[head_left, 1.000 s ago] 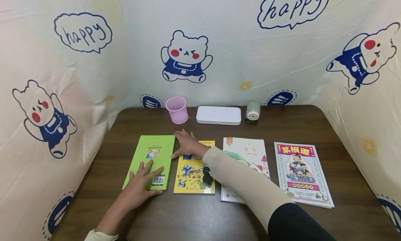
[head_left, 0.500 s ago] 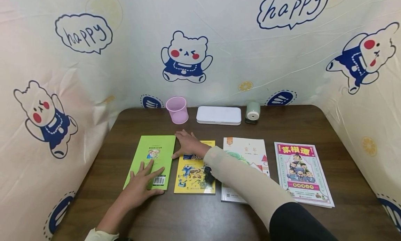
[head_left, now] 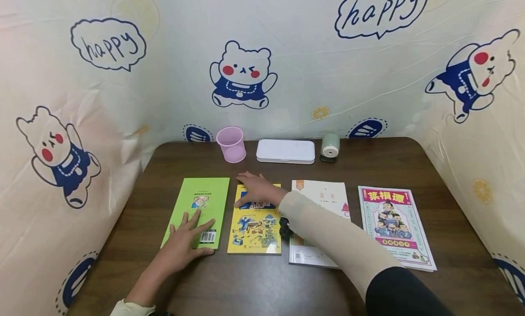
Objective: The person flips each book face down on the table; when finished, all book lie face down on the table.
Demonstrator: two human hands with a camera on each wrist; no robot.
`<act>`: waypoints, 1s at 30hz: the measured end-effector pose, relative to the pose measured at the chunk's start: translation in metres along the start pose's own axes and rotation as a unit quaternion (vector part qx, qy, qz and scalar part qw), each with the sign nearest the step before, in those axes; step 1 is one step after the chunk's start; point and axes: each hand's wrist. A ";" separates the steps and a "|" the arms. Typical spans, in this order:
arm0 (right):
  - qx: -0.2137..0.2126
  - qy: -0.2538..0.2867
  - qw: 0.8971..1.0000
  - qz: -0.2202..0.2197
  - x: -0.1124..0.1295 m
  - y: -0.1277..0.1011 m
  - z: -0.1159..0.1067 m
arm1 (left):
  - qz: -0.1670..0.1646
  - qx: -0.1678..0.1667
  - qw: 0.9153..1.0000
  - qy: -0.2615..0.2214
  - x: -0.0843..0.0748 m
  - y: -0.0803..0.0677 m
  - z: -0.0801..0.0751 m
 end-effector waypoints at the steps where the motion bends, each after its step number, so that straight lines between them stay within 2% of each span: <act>1: 0.002 0.000 1.000 0.001 -0.002 -0.002 -0.001 | -0.002 0.001 1.000 -0.002 0.000 0.000 0.000; 8: 0.009 -0.015 1.000 0.000 -0.016 -0.013 -0.008 | -0.006 0.000 1.000 -0.007 -0.001 -0.001 0.000; 17: 0.011 -0.005 1.000 0.005 -0.031 -0.030 -0.019 | -0.007 0.001 1.000 -0.007 0.003 0.000 0.002; 30: 0.031 -0.019 0.999 0.026 -0.053 -0.050 -0.029 | -0.005 0.004 1.000 -0.007 0.003 0.001 0.002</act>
Point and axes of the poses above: each hand's wrist, its own y-axis towards the middle knuckle, its own z-axis out of the palm, x = y × z, and after that the axes turned 1 degree about -z, right-handed
